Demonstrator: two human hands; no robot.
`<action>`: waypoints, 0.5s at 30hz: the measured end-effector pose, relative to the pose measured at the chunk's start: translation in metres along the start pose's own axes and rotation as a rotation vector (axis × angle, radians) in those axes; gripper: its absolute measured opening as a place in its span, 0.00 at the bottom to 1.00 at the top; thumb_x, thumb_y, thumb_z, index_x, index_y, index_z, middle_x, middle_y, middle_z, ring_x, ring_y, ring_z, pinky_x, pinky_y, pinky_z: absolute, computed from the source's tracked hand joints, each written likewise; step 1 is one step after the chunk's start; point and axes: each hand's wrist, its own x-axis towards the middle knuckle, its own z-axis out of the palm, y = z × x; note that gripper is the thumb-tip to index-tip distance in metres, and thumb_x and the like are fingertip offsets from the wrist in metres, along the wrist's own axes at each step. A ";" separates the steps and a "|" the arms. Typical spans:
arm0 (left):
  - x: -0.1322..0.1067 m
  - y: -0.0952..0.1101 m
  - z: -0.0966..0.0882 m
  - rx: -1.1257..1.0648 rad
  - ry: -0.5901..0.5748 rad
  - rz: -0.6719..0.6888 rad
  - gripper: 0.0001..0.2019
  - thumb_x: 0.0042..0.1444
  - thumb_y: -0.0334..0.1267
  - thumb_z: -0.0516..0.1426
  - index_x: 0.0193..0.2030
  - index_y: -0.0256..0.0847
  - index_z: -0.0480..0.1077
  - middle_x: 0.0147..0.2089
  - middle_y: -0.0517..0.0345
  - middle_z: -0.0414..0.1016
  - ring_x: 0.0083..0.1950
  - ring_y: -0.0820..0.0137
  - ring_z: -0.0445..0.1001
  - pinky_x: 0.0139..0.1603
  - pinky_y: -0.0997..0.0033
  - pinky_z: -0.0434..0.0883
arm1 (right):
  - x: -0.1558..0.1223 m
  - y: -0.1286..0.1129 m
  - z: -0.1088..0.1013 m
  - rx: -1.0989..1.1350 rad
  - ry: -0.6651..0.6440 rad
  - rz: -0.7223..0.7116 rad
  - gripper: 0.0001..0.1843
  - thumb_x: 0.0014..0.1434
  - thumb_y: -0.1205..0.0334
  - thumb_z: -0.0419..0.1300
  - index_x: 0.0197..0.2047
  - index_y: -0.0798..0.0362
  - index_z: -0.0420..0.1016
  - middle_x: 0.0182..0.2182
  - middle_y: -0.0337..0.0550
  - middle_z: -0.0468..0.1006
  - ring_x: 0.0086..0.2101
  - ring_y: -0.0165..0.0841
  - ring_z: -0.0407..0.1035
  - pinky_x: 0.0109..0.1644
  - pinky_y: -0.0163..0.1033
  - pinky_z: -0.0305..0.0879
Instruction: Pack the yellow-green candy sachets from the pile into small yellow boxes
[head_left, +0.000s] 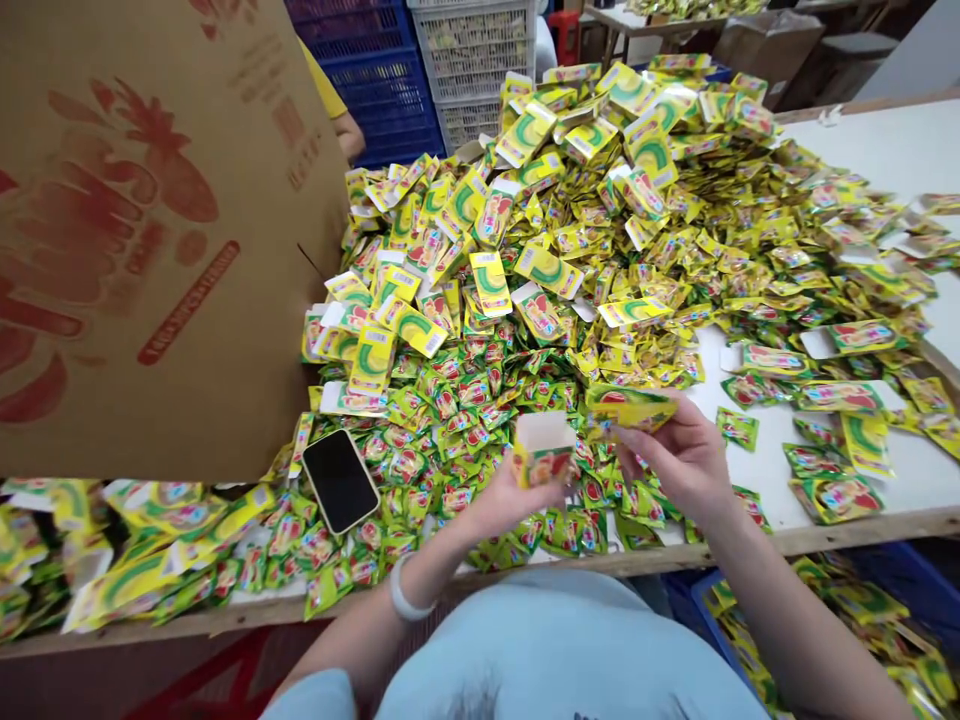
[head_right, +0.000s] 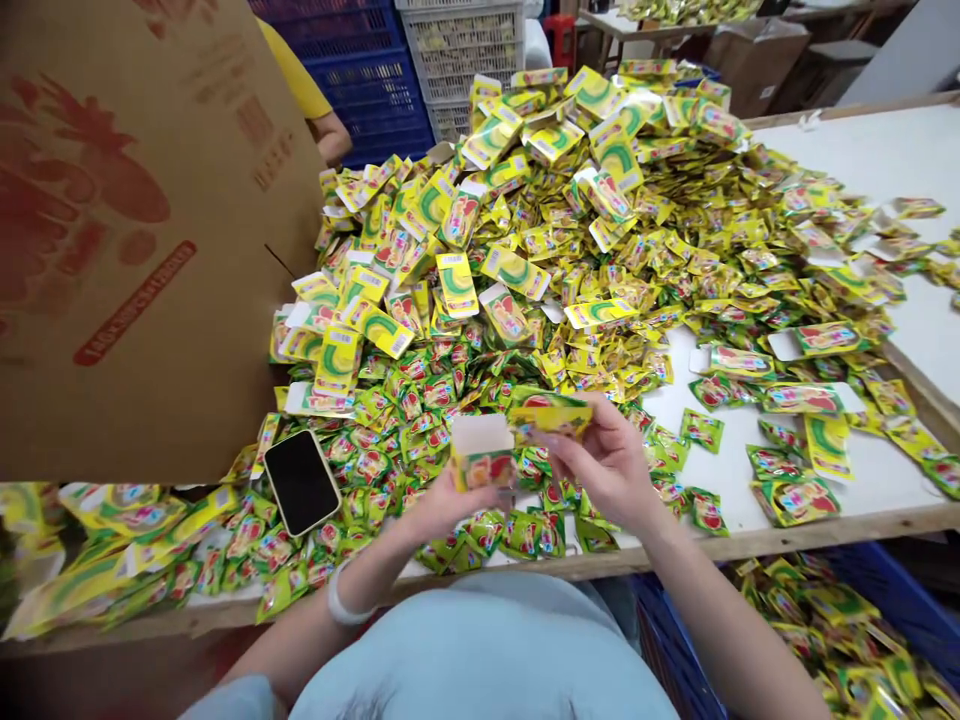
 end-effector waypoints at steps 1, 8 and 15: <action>0.000 0.002 0.011 -0.020 -0.066 -0.001 0.19 0.42 0.47 0.69 0.34 0.38 0.71 0.30 0.59 0.74 0.30 0.71 0.71 0.33 0.72 0.72 | 0.001 -0.003 0.004 -0.043 -0.034 -0.068 0.09 0.61 0.57 0.64 0.44 0.48 0.72 0.33 0.38 0.76 0.22 0.27 0.67 0.21 0.34 0.64; -0.002 0.001 0.014 0.086 -0.243 0.000 0.17 0.46 0.41 0.67 0.31 0.39 0.63 0.27 0.65 0.63 0.29 0.77 0.60 0.30 0.76 0.62 | 0.008 -0.022 -0.002 -0.652 -0.427 -0.258 0.07 0.67 0.67 0.55 0.39 0.53 0.73 0.36 0.46 0.73 0.35 0.33 0.70 0.36 0.37 0.68; 0.002 -0.008 0.008 0.179 -0.277 -0.025 0.15 0.50 0.37 0.64 0.41 0.38 0.65 0.34 0.62 0.67 0.33 0.74 0.64 0.35 0.73 0.65 | 0.013 -0.046 -0.008 -0.945 -0.713 -0.116 0.12 0.66 0.69 0.54 0.50 0.51 0.74 0.38 0.45 0.73 0.35 0.35 0.71 0.38 0.38 0.66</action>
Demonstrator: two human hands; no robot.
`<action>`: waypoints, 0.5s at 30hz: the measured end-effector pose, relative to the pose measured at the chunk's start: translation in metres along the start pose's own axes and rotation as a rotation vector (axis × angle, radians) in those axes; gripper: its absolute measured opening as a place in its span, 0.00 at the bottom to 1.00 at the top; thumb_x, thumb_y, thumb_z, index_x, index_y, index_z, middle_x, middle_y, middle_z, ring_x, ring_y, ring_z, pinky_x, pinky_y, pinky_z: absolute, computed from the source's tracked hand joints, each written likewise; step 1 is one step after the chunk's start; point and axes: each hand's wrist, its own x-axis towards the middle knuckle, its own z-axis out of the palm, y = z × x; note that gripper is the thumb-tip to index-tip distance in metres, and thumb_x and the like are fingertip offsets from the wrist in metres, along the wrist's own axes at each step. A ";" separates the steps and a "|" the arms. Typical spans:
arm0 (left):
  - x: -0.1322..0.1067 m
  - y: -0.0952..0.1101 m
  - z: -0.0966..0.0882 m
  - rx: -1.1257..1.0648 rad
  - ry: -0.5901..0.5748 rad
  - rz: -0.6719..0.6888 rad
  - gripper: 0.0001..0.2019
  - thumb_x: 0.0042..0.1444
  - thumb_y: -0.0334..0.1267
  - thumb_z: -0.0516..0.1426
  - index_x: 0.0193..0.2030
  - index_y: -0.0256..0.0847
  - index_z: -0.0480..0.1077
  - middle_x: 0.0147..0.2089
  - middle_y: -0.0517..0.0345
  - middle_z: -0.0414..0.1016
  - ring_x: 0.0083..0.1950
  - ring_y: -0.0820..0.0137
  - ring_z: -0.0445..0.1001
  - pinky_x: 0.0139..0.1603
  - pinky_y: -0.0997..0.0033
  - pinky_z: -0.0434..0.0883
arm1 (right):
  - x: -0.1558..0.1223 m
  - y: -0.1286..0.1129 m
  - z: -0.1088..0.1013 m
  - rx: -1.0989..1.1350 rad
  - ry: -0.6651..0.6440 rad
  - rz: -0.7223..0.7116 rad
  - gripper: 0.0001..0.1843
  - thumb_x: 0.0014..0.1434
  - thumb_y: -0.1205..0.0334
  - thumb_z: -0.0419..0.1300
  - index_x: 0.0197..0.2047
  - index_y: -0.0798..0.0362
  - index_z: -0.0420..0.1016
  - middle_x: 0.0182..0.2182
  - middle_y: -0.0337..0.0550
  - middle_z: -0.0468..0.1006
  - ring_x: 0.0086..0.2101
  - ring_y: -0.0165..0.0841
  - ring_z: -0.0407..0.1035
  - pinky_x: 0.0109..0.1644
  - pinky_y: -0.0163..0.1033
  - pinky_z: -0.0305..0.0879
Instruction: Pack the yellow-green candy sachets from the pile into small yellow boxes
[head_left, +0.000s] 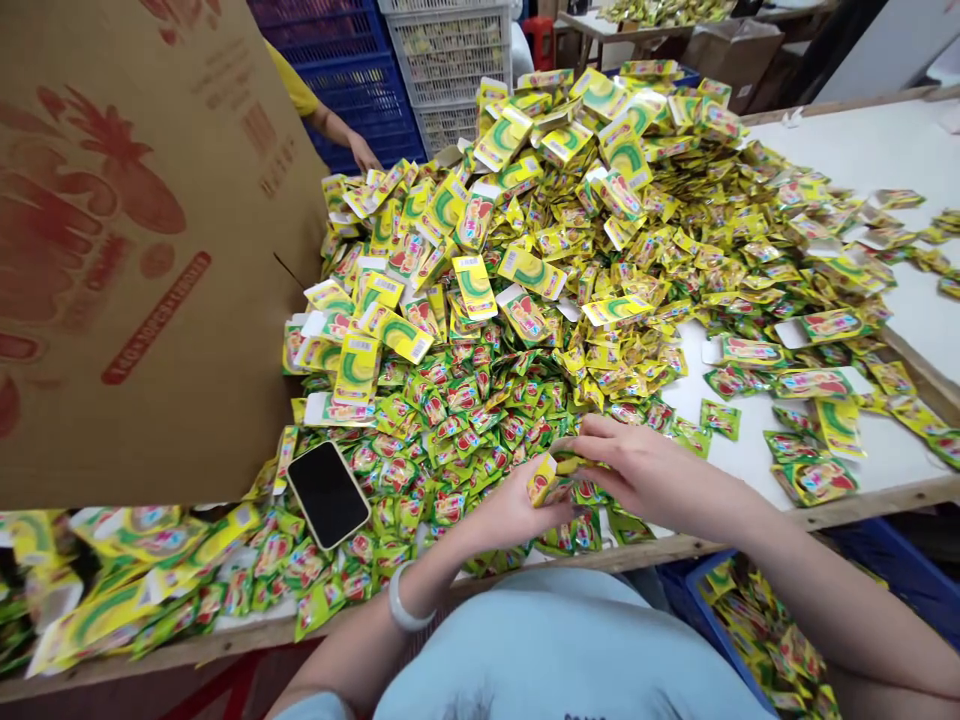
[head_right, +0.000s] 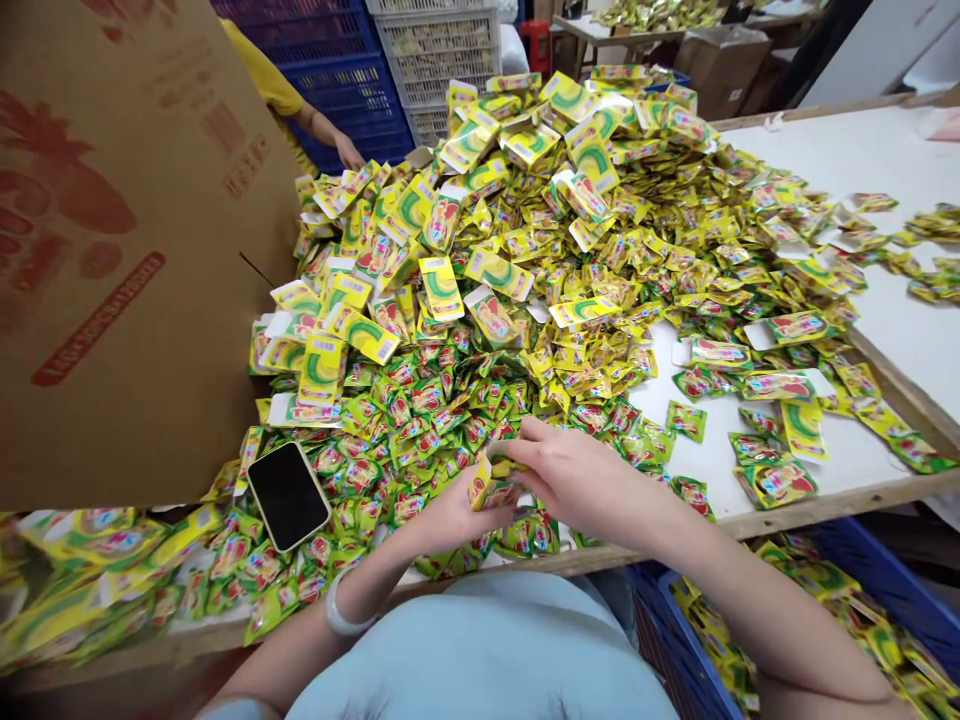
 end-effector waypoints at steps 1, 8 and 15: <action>0.000 0.000 -0.001 -0.016 -0.019 0.007 0.15 0.50 0.37 0.64 0.42 0.38 0.66 0.35 0.61 0.69 0.35 0.73 0.65 0.37 0.72 0.67 | -0.001 0.001 -0.001 0.040 0.001 -0.016 0.13 0.66 0.68 0.54 0.53 0.50 0.72 0.40 0.45 0.74 0.36 0.35 0.72 0.39 0.38 0.66; -0.006 -0.003 -0.004 -0.018 -0.105 -0.063 0.17 0.48 0.36 0.64 0.45 0.39 0.66 0.35 0.63 0.68 0.33 0.73 0.66 0.37 0.72 0.69 | -0.013 0.019 0.021 0.121 0.155 -0.057 0.12 0.70 0.65 0.49 0.36 0.52 0.70 0.33 0.43 0.72 0.32 0.32 0.69 0.35 0.35 0.63; -0.004 -0.007 0.006 0.001 -0.196 -0.169 0.16 0.48 0.36 0.63 0.42 0.38 0.65 0.31 0.65 0.67 0.29 0.74 0.66 0.35 0.70 0.69 | -0.013 0.022 0.038 0.198 0.089 -0.039 0.09 0.68 0.66 0.55 0.36 0.53 0.75 0.30 0.41 0.74 0.32 0.33 0.69 0.36 0.35 0.62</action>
